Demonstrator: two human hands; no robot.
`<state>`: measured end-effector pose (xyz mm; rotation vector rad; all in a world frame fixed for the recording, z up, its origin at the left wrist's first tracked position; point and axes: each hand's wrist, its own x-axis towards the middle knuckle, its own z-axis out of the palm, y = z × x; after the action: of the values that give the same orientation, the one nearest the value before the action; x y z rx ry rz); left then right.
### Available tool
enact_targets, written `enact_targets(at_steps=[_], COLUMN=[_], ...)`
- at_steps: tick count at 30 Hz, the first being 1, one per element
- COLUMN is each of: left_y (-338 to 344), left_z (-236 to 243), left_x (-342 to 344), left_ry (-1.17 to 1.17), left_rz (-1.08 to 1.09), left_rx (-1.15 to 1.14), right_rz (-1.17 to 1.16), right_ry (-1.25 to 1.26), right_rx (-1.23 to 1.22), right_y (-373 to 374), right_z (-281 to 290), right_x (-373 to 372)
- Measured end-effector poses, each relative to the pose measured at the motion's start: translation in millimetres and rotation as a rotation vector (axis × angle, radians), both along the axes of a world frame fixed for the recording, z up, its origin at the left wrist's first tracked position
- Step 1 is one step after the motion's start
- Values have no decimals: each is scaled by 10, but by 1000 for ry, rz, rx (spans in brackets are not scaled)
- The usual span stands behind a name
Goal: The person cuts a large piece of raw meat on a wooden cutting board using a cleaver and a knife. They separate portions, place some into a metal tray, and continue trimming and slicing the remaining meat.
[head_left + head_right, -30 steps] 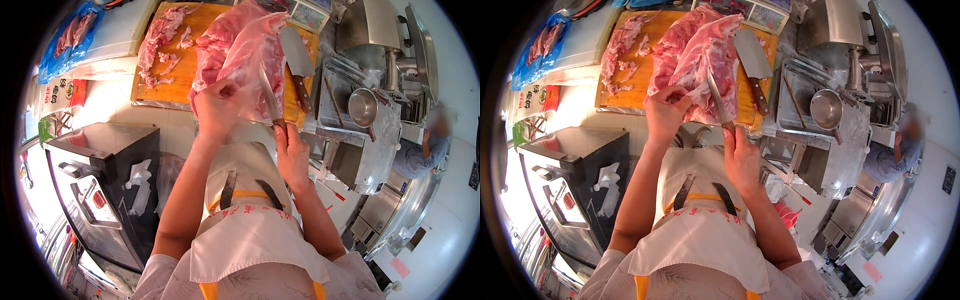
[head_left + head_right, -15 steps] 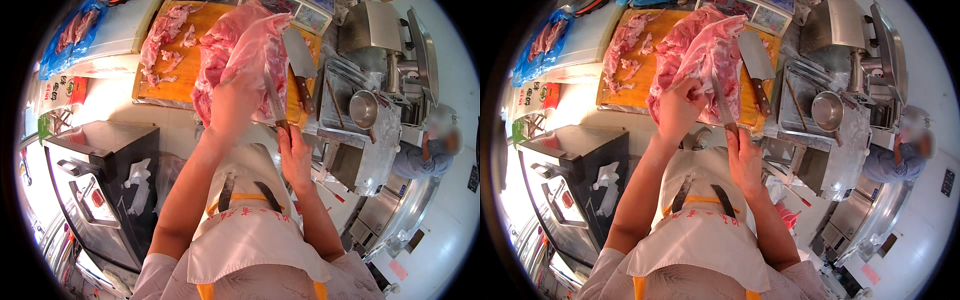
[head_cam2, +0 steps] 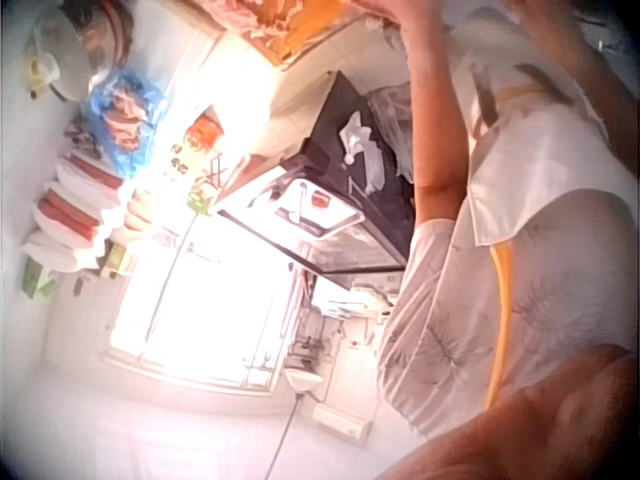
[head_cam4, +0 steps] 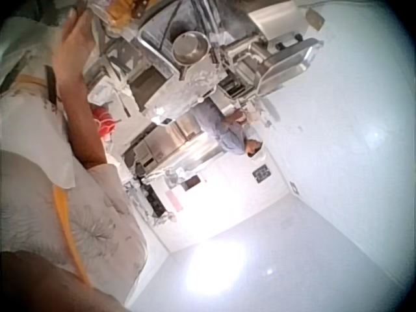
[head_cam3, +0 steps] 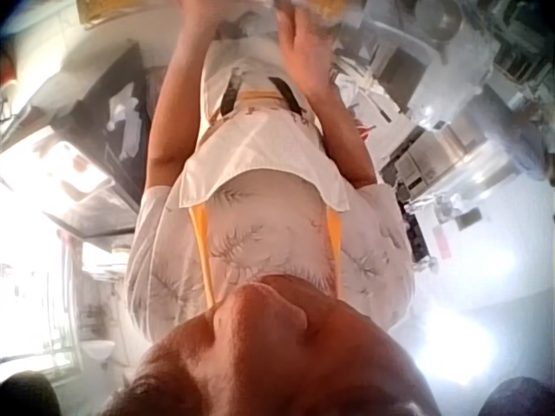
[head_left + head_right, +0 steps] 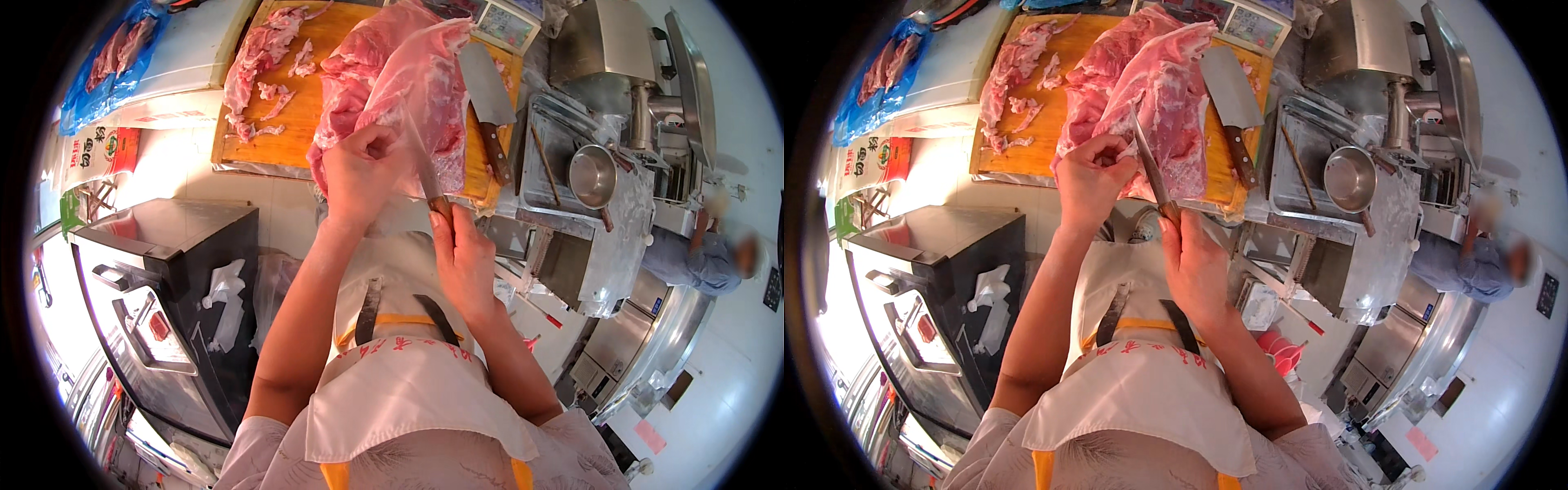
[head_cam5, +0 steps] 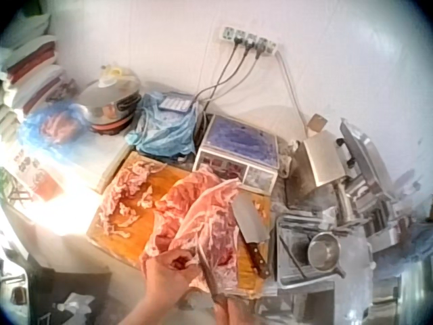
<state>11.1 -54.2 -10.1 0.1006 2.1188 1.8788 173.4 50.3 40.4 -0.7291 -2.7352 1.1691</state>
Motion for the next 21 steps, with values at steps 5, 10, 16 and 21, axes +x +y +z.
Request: enact_targets(at_steps=[5,10,16,21], left_y=[-26,-76,-110,-144], left_z=[30,-35,-57,-157], left_x=[-10,28,156,259], left_ry=[22,22,-35,-101], left_rz=[-13,-20,8,33], left_rx=[-57,-100,-69,-21], right_rz=[66,58,49,103], right_ry=[-65,-92,-67,-66], right_rx=[133,200,161,181], right_y=[-41,-86,-7,115], right_z=[-174,-259,-309,-282], right_x=[100,351,476,612])
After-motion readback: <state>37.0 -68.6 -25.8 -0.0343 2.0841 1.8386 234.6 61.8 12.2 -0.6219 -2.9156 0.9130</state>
